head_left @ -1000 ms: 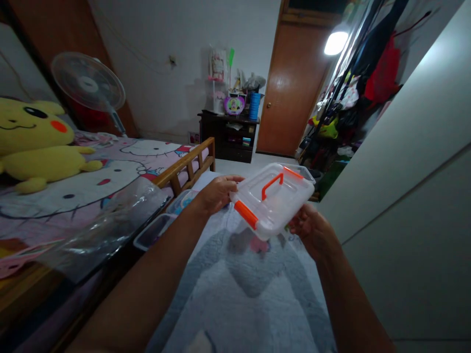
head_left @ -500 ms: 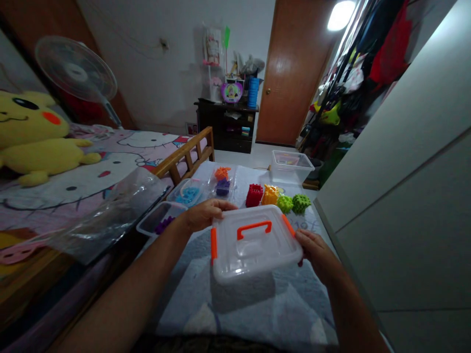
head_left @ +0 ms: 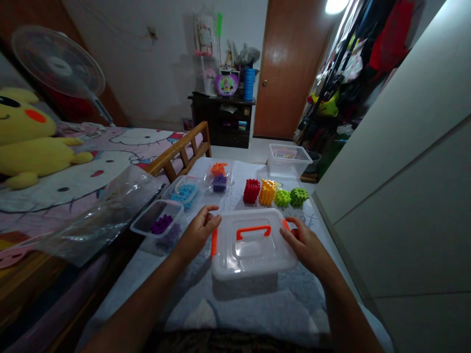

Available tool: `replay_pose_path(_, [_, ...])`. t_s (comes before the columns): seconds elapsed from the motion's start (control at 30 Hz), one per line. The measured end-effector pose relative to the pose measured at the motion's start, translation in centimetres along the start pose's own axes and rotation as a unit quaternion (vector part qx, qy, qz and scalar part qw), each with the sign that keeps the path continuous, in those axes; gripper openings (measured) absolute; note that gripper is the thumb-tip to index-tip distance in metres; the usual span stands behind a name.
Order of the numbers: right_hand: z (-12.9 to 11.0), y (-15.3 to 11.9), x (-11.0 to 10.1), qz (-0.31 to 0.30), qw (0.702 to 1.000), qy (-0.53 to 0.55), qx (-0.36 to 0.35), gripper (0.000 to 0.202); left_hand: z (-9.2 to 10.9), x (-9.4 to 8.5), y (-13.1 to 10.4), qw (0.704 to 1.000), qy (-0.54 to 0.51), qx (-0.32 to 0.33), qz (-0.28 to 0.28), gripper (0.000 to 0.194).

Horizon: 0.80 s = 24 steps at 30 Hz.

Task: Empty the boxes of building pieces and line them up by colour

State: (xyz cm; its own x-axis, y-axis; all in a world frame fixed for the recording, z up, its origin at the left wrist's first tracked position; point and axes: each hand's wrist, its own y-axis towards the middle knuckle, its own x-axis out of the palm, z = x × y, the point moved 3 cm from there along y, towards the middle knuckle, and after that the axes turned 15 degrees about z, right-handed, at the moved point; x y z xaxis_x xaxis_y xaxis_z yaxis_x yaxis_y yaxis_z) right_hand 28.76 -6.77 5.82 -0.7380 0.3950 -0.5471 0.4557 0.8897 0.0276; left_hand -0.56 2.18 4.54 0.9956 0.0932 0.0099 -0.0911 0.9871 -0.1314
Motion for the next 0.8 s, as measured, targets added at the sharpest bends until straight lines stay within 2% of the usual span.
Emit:
replay_pose_path(0.17, [-1.1, 0.0, 0.1, -0.008, 0.998, -0.027, -0.051, 0.032, 0.2, -0.6, -3.2, 0.992, 0.128, 0.020, -0.002, 0.051])
replay_pose_path(0.23, [-1.4, -0.1, 0.1, -0.016, 0.997, -0.043, -0.063, 0.033, 0.5, -0.4, -3.5, 0.984, 0.171, 0.044, 0.005, 0.050])
replay_pose_path(0.33, [-1.7, -0.4, 0.2, -0.041, 0.994, -0.063, -0.081, 0.040, 0.5, 0.0, -3.2, 0.974, 0.215, 0.069, -0.035, 0.053])
replay_pose_path(0.43, [-1.7, -0.6, 0.2, -0.049, 0.993, -0.060, -0.094, 0.043, 0.0, 0.0, -2.8, 0.975, 0.195, 0.075, -0.074, 0.056])
replay_pose_path(0.57, [-1.3, -0.6, 0.0, -0.037, 0.995, -0.018, -0.096, 0.044, -0.7, -0.1, -2.7, 0.987, 0.111, 0.056, -0.097, 0.059])
replay_pose_path(0.63, [-0.8, -0.7, 0.0, -0.035, 0.997, 0.009, -0.070, 0.045, -0.8, -0.1, -2.8, 0.991, 0.075, 0.039, -0.100, 0.060])
replay_pose_path(0.8, [1.2, -1.3, 0.1, -0.018, 0.994, 0.076, 0.072, 0.056, -1.3, -0.3, -2.5, 0.997, 0.012, 0.004, -0.076, 0.053])
